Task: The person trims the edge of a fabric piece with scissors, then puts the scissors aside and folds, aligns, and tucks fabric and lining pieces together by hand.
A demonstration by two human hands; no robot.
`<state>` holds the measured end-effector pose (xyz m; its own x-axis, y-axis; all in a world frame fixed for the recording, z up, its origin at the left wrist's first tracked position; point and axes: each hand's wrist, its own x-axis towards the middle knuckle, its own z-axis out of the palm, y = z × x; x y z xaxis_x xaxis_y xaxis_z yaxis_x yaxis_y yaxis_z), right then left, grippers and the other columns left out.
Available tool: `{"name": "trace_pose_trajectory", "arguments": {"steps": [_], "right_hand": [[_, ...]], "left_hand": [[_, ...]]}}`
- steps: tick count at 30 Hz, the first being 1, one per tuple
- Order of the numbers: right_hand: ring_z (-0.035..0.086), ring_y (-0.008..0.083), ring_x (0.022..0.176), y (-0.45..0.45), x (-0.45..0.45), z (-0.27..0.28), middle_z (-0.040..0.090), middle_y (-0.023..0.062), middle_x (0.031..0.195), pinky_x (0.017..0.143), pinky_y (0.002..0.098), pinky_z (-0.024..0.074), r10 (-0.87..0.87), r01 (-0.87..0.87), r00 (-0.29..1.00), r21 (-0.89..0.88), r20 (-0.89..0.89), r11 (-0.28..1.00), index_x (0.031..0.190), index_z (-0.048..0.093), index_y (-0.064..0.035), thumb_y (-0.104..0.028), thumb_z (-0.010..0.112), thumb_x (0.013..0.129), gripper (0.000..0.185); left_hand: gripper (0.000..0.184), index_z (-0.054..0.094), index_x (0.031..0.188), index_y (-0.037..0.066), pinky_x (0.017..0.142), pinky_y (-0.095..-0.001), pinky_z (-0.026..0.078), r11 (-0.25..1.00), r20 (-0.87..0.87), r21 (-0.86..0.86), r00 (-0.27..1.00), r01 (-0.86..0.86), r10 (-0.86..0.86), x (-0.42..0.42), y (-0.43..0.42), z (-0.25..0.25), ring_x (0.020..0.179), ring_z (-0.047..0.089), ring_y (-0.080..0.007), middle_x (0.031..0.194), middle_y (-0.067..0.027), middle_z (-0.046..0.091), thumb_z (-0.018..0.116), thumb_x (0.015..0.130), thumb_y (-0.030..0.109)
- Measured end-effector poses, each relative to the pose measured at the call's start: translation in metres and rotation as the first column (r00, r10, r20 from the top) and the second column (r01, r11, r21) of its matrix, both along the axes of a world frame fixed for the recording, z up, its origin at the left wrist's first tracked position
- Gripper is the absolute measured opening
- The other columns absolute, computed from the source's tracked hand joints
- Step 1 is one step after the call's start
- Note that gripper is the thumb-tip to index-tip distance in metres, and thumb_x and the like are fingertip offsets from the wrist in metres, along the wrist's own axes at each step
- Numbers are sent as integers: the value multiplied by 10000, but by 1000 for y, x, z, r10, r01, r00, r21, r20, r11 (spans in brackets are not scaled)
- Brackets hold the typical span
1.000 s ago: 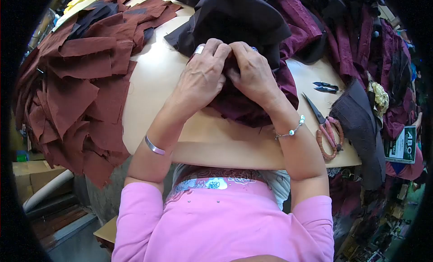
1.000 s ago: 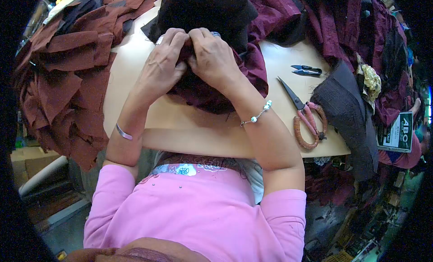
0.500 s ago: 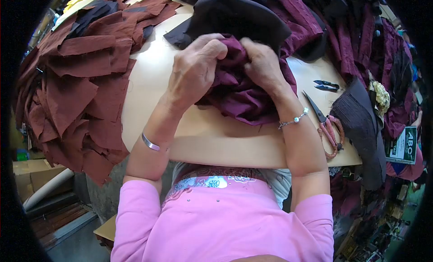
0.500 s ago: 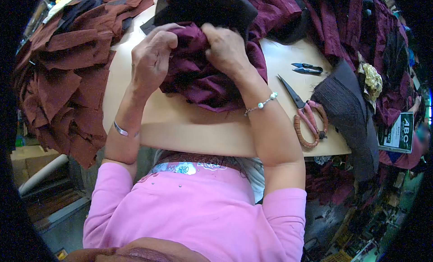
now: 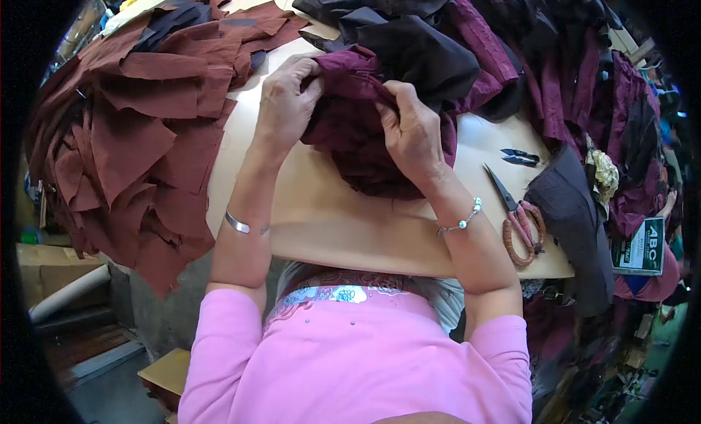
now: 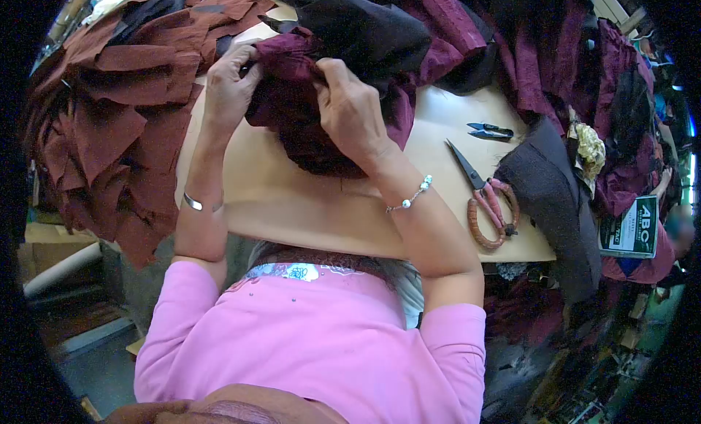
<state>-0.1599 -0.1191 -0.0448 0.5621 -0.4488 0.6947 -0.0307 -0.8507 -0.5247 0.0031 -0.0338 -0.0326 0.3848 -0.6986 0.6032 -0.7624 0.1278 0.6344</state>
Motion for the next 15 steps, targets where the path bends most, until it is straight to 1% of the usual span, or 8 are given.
{"name": "trace_pose_trajectory", "arguments": {"steps": [1,2,3,5,6,9,10,15], "right_hand": [[581,360,742,0,-2,6,584,191,795,618,394,471,0,2,1000,61,-25,998,964,484,-28,-39,599,751,243],[578,355,779,0,-5,14,586,187,802,644,389,463,-39,45,997,102,-63,994,904,516,-22,-168,628,772,227],[575,347,796,-2,-8,22,587,187,798,672,393,453,-101,110,988,76,-112,991,849,560,-11,-297,625,780,301],[575,333,803,-13,-9,29,592,195,823,701,392,445,-118,122,992,158,-34,980,833,588,2,-332,613,782,338],[582,318,794,-14,-11,33,593,208,838,710,383,442,-89,97,995,323,-37,942,835,594,22,-317,623,778,345],[590,289,711,-15,-11,33,603,196,779,661,353,448,-97,123,986,195,-134,973,830,587,30,-274,611,794,307],[566,249,594,-10,-12,41,590,172,671,586,325,435,-81,111,990,286,-118,952,807,581,29,-230,593,811,259],[507,189,514,-14,-5,28,544,136,582,520,307,402,-115,121,993,344,-37,931,767,571,23,-180,568,821,210]], "left_hand": [[174,587,887,-39,715,-290,461,1000,17,-26,1000,11,-10,-4,-1,3,790,600,-235,912,-125,607,580,713,-47],[174,588,885,-37,714,-288,461,998,33,-51,999,19,-17,-8,-1,7,789,600,-233,914,-125,607,579,711,-52],[175,589,882,-36,712,-285,461,997,50,-77,999,27,-23,-11,-1,9,787,600,-231,916,-125,607,578,709,-57],[166,587,865,-26,711,-285,462,986,51,-155,997,59,-52,-18,-1,11,785,599,-230,905,-129,605,557,710,-79],[166,587,864,-23,709,-287,463,981,58,-177,995,85,-76,-23,1,14,783,600,-229,901,-131,605,550,712,-82],[175,583,867,-16,704,-299,471,983,1,-136,993,121,-122,-31,5,18,782,604,-245,888,-139,604,524,720,-93],[180,582,869,-14,702,-303,474,987,-34,-105,991,125,-129,-33,5,18,782,605,-253,883,-142,604,514,724,-97],[187,577,848,1,694,-348,484,977,204,-210,979,22,21,-33,1,11,787,588,-317,898,-143,589,501,711,-101]]}}
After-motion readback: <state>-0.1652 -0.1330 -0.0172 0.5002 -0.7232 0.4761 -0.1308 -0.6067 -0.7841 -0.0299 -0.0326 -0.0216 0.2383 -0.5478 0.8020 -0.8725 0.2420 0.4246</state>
